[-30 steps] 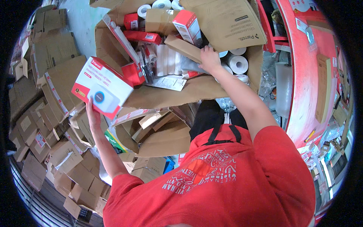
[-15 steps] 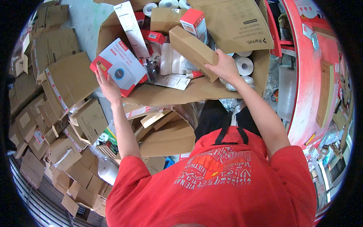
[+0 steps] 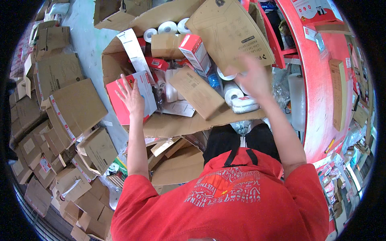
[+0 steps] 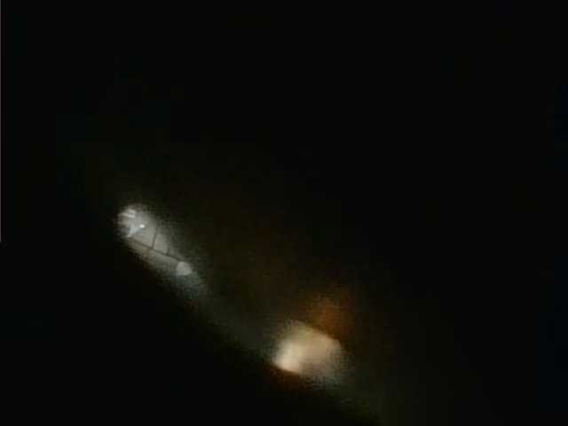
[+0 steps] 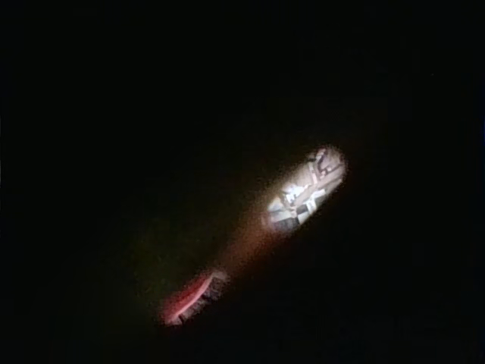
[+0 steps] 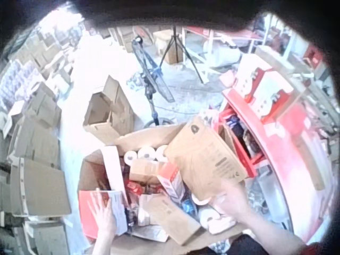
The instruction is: The person packs items into cardboard boxes and pink poly mailers on a red work table. They use a tape dispenser to seal the packages and place shipping labels on them. The person repeatedly retrieves items from a large bin and moves sealed packages aside.
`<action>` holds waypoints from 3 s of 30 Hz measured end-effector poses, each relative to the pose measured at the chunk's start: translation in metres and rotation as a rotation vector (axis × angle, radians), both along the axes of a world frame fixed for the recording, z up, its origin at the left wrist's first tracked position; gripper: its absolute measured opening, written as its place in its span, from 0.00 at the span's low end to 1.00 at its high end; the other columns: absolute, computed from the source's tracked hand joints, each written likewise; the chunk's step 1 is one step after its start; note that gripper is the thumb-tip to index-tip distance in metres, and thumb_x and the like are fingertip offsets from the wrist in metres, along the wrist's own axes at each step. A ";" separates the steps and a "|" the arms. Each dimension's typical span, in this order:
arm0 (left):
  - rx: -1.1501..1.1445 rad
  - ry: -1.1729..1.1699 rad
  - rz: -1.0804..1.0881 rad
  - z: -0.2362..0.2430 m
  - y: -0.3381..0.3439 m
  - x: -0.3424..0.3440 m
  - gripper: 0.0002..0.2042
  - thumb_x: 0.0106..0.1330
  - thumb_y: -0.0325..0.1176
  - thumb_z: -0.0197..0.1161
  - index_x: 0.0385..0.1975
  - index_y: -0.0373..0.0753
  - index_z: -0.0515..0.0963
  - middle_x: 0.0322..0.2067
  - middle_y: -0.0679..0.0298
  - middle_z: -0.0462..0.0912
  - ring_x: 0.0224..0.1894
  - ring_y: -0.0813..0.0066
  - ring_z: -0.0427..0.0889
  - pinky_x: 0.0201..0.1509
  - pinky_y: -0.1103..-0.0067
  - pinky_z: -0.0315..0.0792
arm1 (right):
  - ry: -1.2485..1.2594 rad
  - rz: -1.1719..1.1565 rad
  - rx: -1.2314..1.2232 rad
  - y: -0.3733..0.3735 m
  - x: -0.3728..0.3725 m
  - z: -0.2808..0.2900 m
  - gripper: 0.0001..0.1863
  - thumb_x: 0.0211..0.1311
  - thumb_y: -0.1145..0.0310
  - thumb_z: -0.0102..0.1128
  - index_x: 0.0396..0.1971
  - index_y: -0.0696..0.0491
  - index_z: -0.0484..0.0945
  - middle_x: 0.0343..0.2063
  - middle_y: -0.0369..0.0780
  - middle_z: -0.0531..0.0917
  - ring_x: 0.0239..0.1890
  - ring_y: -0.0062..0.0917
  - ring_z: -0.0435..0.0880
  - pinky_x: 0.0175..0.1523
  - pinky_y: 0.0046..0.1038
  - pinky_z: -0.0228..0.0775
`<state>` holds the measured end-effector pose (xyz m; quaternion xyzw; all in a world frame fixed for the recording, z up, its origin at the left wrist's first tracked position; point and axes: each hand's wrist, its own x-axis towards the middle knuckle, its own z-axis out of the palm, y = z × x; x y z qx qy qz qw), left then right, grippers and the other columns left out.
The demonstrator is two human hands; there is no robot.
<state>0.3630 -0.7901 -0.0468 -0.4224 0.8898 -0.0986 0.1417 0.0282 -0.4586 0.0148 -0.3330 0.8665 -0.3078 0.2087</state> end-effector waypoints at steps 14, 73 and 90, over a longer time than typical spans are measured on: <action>0.271 0.871 -0.192 0.024 -0.096 -0.086 0.15 0.76 0.25 0.64 0.59 0.37 0.87 0.66 0.49 0.84 0.70 0.48 0.80 0.74 0.61 0.74 | 0.138 0.195 -0.098 0.017 0.053 0.019 0.33 0.60 0.64 0.77 0.66 0.47 0.78 0.56 0.44 0.88 0.53 0.43 0.91 0.50 0.42 0.87; 0.654 -0.287 -0.430 -0.153 0.056 -0.044 0.54 0.53 0.50 0.86 0.76 0.36 0.61 0.64 0.49 0.82 0.66 0.51 0.82 0.64 0.56 0.80 | -0.522 -0.856 -0.377 0.255 0.009 0.003 0.29 0.80 0.56 0.56 0.72 0.59 0.74 0.57 0.45 0.88 0.60 0.35 0.88 0.70 0.38 0.76; 0.563 0.109 -0.300 -0.020 0.046 -0.035 0.36 0.59 0.52 0.81 0.65 0.38 0.80 0.52 0.52 0.89 0.56 0.50 0.87 0.62 0.58 0.78 | -0.022 -0.395 0.022 0.183 0.001 0.008 0.20 0.78 0.57 0.67 0.59 0.54 0.85 0.42 0.38 0.90 0.43 0.27 0.86 0.52 0.32 0.78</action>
